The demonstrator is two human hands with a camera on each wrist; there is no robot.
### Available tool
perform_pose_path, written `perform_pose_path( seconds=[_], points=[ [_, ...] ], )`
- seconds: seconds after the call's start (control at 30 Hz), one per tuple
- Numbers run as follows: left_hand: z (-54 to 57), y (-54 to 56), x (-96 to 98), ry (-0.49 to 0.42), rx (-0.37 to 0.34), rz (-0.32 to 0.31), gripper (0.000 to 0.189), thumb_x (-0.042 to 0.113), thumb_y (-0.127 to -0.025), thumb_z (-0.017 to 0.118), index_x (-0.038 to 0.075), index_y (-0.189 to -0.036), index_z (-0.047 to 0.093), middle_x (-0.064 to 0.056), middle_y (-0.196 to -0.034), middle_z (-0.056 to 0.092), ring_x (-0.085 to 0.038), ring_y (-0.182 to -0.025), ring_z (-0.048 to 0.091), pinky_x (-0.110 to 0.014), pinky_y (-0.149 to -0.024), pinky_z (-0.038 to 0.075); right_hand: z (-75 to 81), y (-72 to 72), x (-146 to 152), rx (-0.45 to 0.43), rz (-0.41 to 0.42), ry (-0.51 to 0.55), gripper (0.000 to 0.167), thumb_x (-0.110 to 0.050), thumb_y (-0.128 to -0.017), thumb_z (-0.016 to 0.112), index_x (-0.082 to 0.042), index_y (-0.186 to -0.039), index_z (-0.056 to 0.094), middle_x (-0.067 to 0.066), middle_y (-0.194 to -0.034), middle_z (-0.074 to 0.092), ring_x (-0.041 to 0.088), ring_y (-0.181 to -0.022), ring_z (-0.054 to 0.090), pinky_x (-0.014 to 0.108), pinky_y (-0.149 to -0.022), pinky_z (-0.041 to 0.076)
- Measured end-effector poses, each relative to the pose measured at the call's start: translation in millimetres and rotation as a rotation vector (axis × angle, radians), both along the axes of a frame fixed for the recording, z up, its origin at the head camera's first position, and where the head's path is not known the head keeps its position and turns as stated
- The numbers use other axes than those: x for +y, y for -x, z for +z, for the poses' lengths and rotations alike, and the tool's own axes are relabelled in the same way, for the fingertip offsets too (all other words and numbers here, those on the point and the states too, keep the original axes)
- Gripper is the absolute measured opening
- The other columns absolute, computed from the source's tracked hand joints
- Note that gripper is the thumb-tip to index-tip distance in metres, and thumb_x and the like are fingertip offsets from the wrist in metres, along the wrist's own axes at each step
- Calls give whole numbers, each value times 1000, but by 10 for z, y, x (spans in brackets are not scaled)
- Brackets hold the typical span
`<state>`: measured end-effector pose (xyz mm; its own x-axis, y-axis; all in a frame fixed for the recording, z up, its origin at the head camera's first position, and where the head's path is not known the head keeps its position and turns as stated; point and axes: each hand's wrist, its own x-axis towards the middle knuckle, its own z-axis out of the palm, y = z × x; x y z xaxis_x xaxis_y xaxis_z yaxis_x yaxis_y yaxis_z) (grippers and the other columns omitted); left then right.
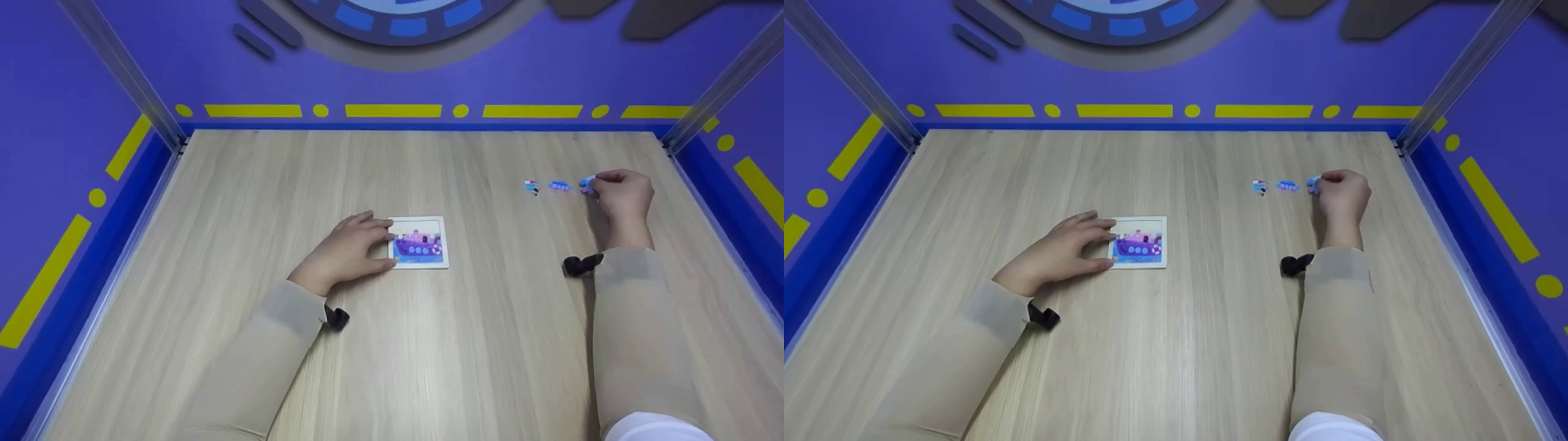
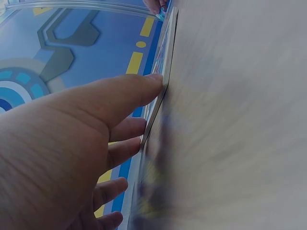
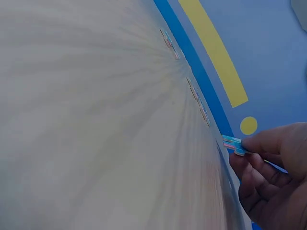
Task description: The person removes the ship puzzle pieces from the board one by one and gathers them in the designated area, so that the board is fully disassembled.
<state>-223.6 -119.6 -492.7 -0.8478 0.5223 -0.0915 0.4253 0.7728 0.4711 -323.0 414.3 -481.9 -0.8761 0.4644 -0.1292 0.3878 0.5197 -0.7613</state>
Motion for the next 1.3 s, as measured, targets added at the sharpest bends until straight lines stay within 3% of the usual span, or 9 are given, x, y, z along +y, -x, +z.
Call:
perform_pose_path(
  seconds=[0.13, 0.37, 0.47, 0.9, 1.3],
  points=[
    [-6, -9, -6, -2, -1, 8, 61, 49, -106, 76, 16, -157, 68, -2, -179, 50, -39, -176, 27, -57, -148, 17, -27, 3, -9, 12, 12, -18, 41, -27, -111, 69, -4, -145, 74, -14, -102, 70, 2, -91, 68, 10, -75, 57],
    [-18, -19, -10, -4, -1, -4, 61, 49, -106, 76, 15, -157, 68, -3, -179, 50, -41, -176, 27, -58, -147, 17, -56, 6, 4, -21, 2, -65, 42, -28, -112, 68, -5, -146, 74, 4, -128, 72, 3, -93, 62, 12, -76, 55],
    [-18, -21, -10, -7, -2, -6, 62, 49, -106, 76, 15, -157, 68, -4, -179, 50, -41, -176, 27, -58, -147, 17, -57, 3, 9, -27, -6, -65, 43, -29, -112, 68, -6, -147, 73, 5, -133, 70, 5, -97, 61, 15, -80, 54],
    [-8, -13, -1, -3, -1, 6, 61, 49, -106, 76, 17, -157, 69, -2, -179, 50, -40, -176, 27, -58, -147, 18, 59, -1, -97, 32, -23, -31, 44, -34, -113, 65, -10, -149, 72, -13, -115, 66, 1, -99, 60, 20, -89, 55],
    [-7, -13, 10, 1, 0, 10, 60, 49, -106, 76, 17, -156, 69, -2, -179, 50, -41, -176, 26, -58, -147, 18, 195, -3, -510, 112, 92, 107, 40, -40, -112, 68, -13, -141, 75, -15, -113, 67, 5, -106, 64, 22, -96, 56]
  ],
)
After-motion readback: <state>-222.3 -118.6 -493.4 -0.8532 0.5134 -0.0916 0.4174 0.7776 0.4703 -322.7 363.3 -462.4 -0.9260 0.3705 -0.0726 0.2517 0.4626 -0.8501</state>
